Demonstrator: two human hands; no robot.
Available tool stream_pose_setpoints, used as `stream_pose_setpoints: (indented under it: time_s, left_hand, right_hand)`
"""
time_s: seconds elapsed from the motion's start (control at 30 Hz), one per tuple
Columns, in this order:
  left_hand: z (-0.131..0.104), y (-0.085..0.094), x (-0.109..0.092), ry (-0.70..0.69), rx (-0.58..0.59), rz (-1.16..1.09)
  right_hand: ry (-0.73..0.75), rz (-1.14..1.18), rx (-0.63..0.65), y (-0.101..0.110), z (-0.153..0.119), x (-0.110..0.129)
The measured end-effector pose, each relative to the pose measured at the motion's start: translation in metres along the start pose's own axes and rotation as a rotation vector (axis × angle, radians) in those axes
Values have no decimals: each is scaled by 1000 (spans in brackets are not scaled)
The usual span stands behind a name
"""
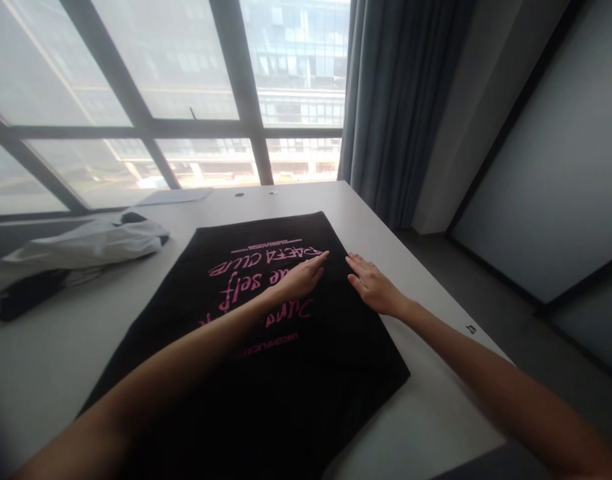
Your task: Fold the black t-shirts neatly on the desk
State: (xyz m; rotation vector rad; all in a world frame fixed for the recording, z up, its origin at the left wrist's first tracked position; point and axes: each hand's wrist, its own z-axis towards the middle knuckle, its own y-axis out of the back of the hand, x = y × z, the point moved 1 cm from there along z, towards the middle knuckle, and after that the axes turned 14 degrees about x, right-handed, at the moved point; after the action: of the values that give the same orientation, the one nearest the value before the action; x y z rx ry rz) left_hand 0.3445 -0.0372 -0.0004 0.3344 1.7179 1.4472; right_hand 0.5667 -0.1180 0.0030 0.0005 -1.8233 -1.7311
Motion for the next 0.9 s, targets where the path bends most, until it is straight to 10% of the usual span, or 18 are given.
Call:
stream_pose_setpoints:
  time_s: [0.23,0.47,0.7,0.9]
  left_hand:
    - [-32,79,-1,-4,37,-54]
    - [-161,157,52,173,-40,-136]
    - [-299,160,80,422,-183,-94]
    - [-326,111,81,422,-203,-55]
  right_hand:
    - [-25,-49,-18,-27,14,-11]
    - [-1,167,-352,5,4,-4]
    - [16,290,-474,11,0,3]
    - [-13,495,-348,3,12,10]
